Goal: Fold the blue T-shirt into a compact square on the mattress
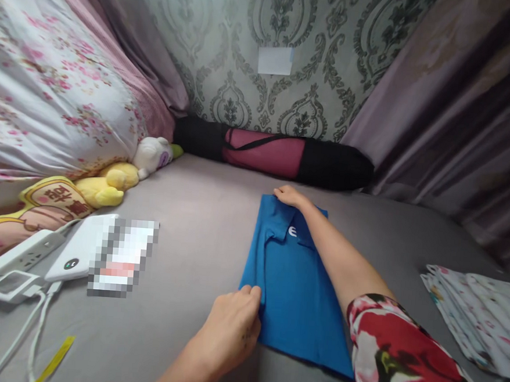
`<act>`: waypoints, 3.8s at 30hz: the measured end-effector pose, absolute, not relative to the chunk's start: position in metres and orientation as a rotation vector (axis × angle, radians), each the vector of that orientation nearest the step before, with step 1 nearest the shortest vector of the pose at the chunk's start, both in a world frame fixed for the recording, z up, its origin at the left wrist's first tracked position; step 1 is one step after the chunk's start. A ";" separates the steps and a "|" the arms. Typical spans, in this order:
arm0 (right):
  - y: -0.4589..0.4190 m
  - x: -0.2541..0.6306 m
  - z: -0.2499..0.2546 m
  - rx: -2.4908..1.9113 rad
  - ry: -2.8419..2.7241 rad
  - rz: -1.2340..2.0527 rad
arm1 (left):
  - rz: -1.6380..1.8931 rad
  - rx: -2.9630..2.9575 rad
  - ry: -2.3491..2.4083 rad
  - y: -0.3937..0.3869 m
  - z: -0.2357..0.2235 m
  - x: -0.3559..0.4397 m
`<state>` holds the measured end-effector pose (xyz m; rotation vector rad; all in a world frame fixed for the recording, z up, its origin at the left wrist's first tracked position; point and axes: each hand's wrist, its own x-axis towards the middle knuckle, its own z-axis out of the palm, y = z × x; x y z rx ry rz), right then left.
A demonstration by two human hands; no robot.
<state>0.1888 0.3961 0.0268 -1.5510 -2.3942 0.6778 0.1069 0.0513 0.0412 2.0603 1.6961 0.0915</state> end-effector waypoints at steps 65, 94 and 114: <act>0.332 0.219 0.022 -1.765 -1.954 0.654 | 0.008 2.065 1.692 0.056 0.050 0.106; 0.295 0.160 0.001 -1.539 -2.644 0.372 | 0.138 2.044 1.570 0.058 0.051 0.088; 0.251 0.184 0.005 -1.273 -2.629 0.511 | 0.917 1.479 2.150 0.089 0.034 0.046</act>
